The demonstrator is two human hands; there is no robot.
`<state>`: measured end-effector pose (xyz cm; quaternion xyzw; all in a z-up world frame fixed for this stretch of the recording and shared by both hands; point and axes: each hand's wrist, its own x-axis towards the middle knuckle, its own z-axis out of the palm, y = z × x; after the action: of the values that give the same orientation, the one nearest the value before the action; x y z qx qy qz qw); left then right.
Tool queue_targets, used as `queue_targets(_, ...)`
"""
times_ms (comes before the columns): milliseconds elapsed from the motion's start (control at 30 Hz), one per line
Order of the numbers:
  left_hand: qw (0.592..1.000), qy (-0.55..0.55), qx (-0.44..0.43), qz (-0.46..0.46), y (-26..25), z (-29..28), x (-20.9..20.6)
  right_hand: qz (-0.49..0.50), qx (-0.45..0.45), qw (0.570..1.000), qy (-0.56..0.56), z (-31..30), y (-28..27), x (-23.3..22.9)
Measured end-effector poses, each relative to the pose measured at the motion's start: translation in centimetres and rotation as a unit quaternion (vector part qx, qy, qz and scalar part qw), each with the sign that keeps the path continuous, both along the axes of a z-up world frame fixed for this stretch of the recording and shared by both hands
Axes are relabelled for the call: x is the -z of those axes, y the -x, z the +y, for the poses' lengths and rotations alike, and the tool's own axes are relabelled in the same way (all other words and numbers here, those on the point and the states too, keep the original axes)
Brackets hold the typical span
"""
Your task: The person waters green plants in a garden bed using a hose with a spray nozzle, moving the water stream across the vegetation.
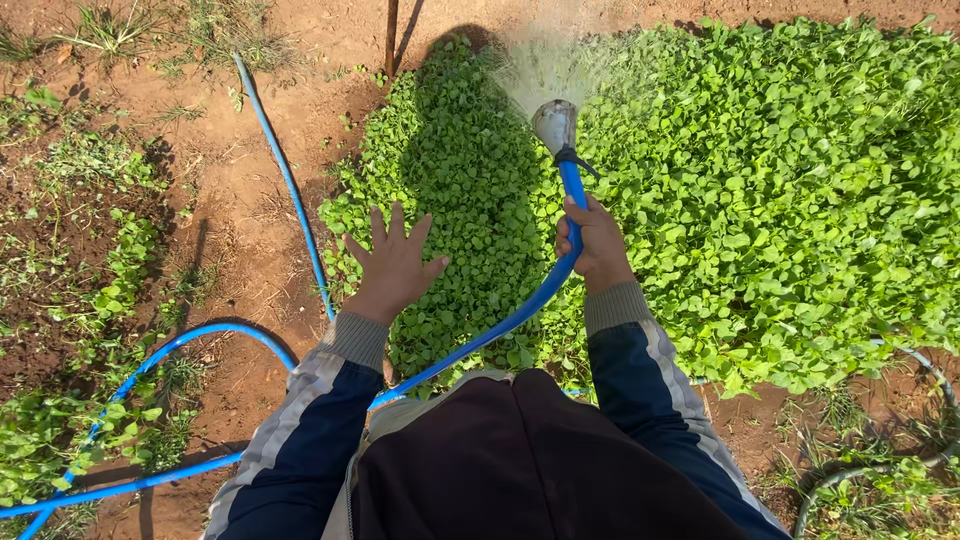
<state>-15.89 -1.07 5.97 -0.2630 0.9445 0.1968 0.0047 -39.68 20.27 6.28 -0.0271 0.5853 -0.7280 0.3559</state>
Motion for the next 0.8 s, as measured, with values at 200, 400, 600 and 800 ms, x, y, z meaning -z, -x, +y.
queue_targets(200, 1.0, -0.009, 0.002, -0.018, 0.1, 0.3, -0.3, 0.001, -0.033, 0.999, 0.009, -0.2, 0.1, 0.1)
queue_targets(400, 1.0, 0.006, 0.025, 0.008, 0.3, 0.8, -0.4, 0.024, 0.073, 0.997, -0.003, 1.2, 1.5, 0.8)
queue_targets(600, 0.999, 0.012, 0.041, -0.019, 1.2, 2.0, -1.0, 0.027, 0.152, 0.987, 0.034, 3.9, 3.0, 1.2)
queue_targets(800, 0.998, 0.005, 0.048, -0.028, 1.7, 2.6, -1.5, 0.017, 0.162, 0.984, 0.069, 5.5, 2.9, 0.7)
